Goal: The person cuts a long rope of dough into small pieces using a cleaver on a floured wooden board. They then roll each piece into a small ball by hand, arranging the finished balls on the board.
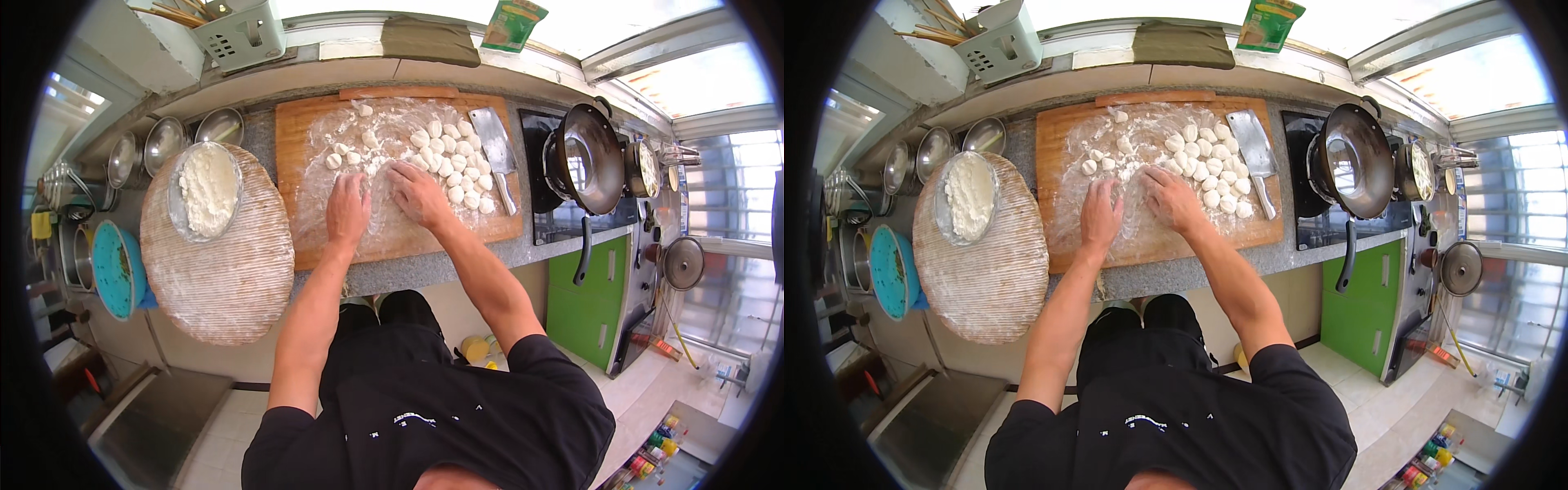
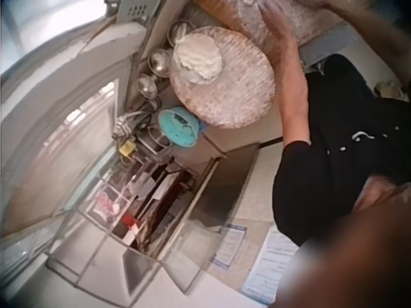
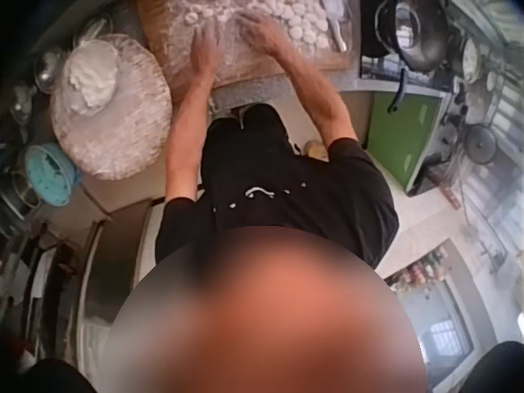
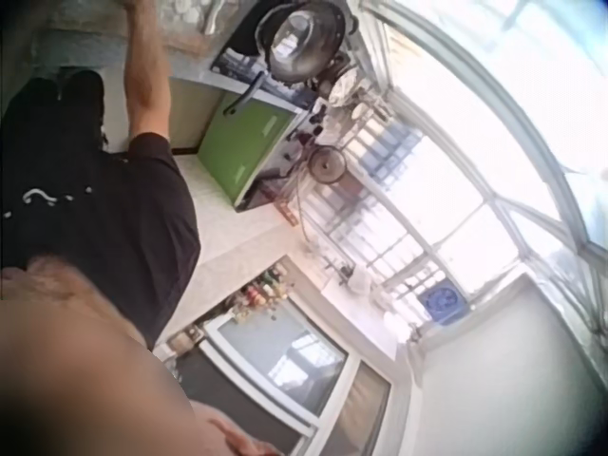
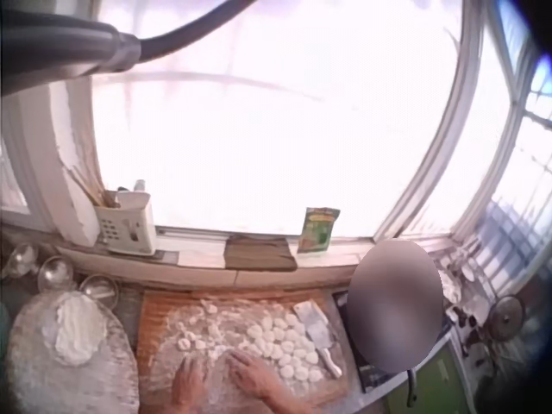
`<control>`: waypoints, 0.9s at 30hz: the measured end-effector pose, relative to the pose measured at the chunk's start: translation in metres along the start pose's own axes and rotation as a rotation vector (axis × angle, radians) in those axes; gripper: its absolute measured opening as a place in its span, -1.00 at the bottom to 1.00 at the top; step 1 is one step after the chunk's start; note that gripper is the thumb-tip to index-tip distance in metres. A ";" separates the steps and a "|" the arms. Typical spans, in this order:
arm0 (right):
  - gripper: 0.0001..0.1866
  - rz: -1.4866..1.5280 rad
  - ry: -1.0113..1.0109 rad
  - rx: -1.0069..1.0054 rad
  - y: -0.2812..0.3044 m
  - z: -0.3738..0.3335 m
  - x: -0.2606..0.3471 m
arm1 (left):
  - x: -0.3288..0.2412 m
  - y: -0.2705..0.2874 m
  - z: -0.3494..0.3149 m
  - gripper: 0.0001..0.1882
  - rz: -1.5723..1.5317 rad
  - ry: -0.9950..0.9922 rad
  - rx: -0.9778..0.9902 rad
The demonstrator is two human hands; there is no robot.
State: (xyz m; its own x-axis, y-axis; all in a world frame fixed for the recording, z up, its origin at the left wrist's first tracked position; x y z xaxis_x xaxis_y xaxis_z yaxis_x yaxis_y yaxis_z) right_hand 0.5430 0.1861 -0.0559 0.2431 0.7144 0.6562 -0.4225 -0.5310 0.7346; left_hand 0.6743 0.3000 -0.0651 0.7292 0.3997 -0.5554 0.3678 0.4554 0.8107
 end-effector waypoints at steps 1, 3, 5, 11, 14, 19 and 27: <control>-0.60 0.056 -0.015 -0.058 0.003 0.000 0.002 | -0.006 0.001 0.006 -0.72 0.003 -0.006 -0.049; -0.67 0.131 -0.032 -0.169 0.007 0.001 0.005 | -0.007 -0.004 0.017 -0.68 0.007 -0.013 -0.046; -0.73 0.173 -0.038 -0.276 0.005 -0.001 0.003 | 0.004 -0.021 0.021 -0.67 0.012 -0.015 0.060; -0.76 0.202 -0.185 -0.378 0.007 -0.015 -0.008 | -0.009 -0.034 -0.011 -0.63 -0.047 -0.003 0.564; -0.73 0.278 -0.186 -0.342 -0.006 -0.004 0.003 | -0.004 -0.015 -0.024 -0.63 -0.177 -0.047 0.321; -0.56 0.081 -0.161 -0.243 -0.037 0.030 0.028 | 0.044 0.000 -0.031 -0.64 -0.136 0.243 0.143; -0.03 -0.255 -0.237 0.003 -0.078 0.040 0.039 | 0.072 0.020 -0.025 -0.66 -0.074 0.363 0.011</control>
State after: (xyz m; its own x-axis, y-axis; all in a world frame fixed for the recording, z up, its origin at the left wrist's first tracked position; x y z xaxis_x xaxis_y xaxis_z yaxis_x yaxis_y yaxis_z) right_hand 0.6201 0.2372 -0.0810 0.5366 0.6985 0.4734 -0.3194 -0.3512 0.8801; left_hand 0.7199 0.3573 -0.0935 0.4493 0.6231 -0.6401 0.4190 0.4859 0.7671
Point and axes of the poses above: each hand's wrist, its own z-axis towards the middle knuckle, its own y-axis out of the back of the hand, x = y × z, the point moved 8 cm from there along z, towards the middle knuckle, and after that the axes turned 11 degrees about z, right-handed, at the moved point
